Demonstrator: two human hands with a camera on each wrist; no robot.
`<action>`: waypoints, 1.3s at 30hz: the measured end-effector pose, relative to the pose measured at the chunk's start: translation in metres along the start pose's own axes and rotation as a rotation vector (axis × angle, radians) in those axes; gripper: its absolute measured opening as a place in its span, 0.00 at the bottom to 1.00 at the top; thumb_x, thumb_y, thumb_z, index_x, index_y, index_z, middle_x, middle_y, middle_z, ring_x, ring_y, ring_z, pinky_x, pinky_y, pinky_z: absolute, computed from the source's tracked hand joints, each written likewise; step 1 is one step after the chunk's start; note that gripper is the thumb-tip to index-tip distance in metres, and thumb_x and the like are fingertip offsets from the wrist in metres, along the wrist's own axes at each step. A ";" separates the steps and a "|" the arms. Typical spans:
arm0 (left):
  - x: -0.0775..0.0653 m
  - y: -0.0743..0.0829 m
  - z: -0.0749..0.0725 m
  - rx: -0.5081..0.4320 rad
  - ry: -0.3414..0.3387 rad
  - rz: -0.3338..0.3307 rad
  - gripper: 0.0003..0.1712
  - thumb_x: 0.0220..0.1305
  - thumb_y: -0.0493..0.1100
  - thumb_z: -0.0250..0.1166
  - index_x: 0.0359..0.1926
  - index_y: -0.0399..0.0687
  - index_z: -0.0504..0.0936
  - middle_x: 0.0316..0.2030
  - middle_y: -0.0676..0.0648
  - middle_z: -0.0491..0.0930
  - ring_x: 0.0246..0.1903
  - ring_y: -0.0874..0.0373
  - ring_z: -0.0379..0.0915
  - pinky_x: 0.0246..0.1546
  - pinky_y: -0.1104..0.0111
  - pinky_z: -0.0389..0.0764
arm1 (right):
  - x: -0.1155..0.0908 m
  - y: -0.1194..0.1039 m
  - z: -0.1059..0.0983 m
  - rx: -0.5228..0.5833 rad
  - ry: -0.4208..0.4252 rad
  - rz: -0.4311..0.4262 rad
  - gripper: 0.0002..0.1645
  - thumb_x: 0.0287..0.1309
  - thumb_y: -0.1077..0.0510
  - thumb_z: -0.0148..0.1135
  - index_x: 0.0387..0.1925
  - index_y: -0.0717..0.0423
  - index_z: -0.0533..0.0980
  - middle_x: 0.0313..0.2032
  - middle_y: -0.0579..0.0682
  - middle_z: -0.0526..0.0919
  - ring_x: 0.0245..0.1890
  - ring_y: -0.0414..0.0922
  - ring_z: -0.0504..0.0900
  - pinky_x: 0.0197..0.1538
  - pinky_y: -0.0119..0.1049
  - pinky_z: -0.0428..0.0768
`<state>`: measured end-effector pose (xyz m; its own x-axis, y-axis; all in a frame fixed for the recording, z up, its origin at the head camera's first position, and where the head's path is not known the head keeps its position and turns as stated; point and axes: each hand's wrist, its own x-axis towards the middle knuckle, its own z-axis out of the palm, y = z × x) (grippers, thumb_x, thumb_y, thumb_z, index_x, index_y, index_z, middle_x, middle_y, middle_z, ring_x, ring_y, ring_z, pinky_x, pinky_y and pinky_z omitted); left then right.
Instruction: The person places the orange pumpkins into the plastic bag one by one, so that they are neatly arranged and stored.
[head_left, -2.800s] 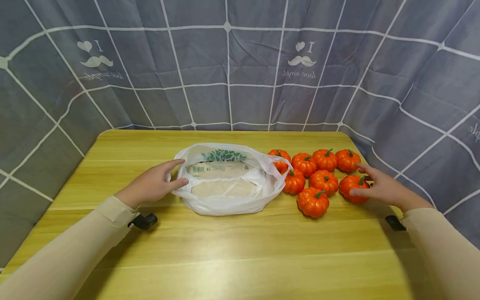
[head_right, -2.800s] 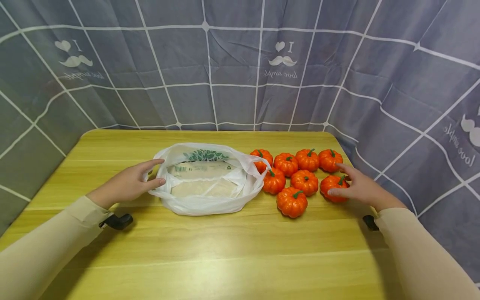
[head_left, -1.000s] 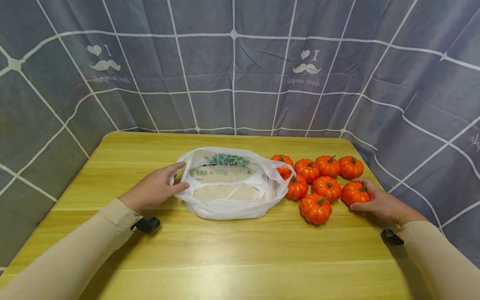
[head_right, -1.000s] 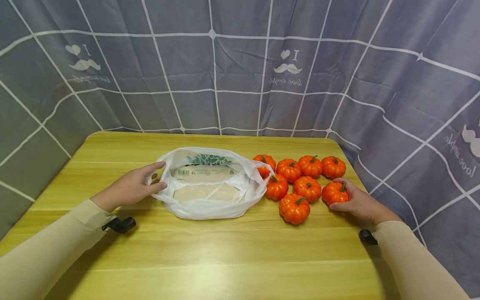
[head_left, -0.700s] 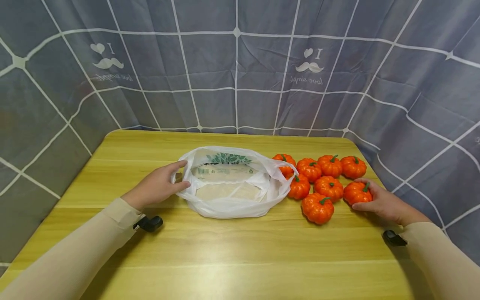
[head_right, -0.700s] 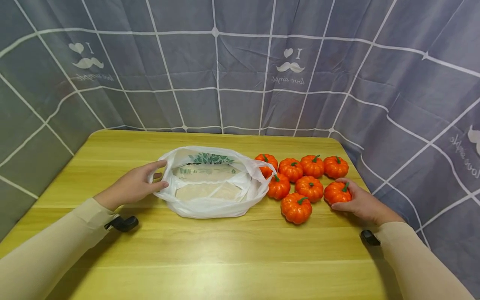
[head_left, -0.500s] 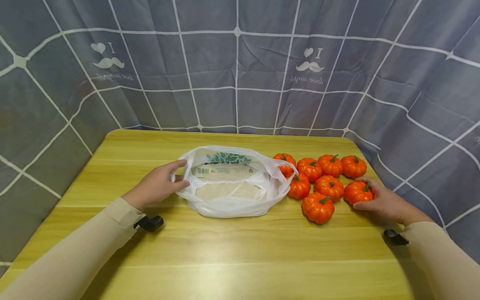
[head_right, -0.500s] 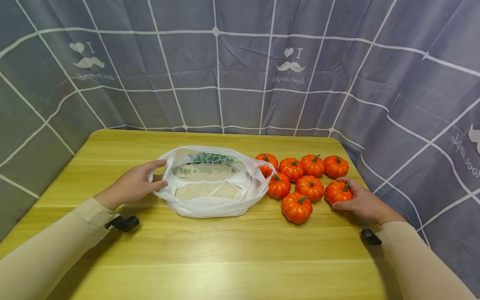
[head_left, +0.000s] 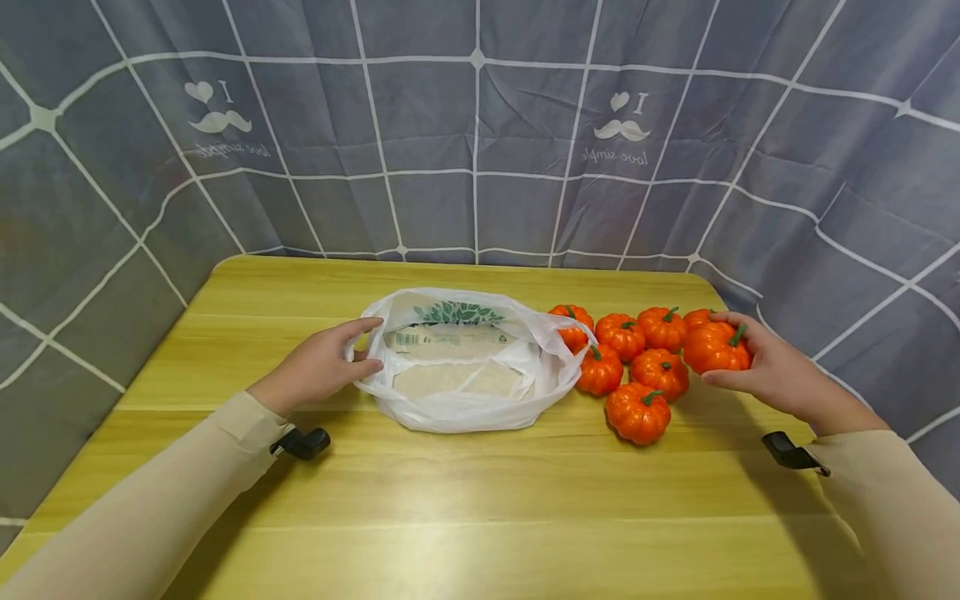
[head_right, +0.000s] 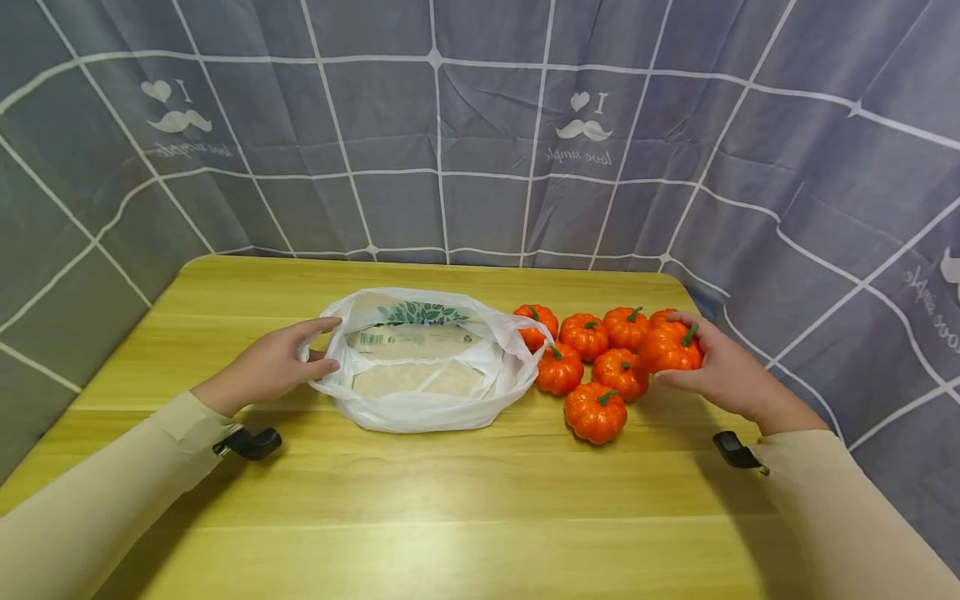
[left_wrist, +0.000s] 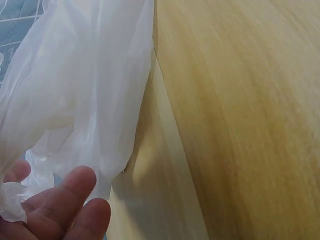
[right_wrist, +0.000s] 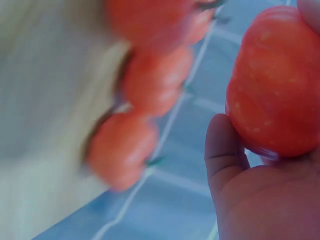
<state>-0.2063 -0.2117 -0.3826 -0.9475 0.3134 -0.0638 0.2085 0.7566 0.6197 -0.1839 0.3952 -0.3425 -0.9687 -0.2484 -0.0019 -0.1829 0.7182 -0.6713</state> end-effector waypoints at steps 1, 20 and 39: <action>0.000 0.000 0.000 0.000 0.000 0.002 0.41 0.71 0.50 0.70 0.80 0.47 0.65 0.53 0.38 0.82 0.35 0.53 0.75 0.36 0.63 0.74 | 0.002 -0.008 0.001 0.002 -0.001 -0.014 0.51 0.63 0.61 0.74 0.78 0.62 0.54 0.62 0.67 0.74 0.45 0.25 0.77 0.46 0.20 0.78; 0.001 -0.001 0.000 0.010 -0.027 -0.016 0.45 0.70 0.49 0.71 0.80 0.40 0.62 0.39 0.43 0.81 0.31 0.55 0.72 0.35 0.63 0.73 | 0.070 -0.147 0.082 0.048 -0.173 -0.160 0.55 0.58 0.58 0.78 0.80 0.50 0.57 0.66 0.59 0.76 0.61 0.56 0.80 0.61 0.50 0.83; 0.000 -0.001 0.000 0.011 -0.024 -0.015 0.46 0.69 0.49 0.71 0.81 0.41 0.61 0.39 0.43 0.80 0.28 0.55 0.69 0.33 0.63 0.71 | 0.140 -0.208 0.179 -0.016 -0.276 -0.228 0.57 0.54 0.53 0.80 0.81 0.47 0.59 0.70 0.57 0.68 0.63 0.54 0.75 0.66 0.49 0.79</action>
<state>-0.2068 -0.2121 -0.3834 -0.9445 0.3155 -0.0916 0.1972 0.7675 0.6100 -0.2516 0.0950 -0.3359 -0.8211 -0.5681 -0.0555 -0.3936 0.6340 -0.6657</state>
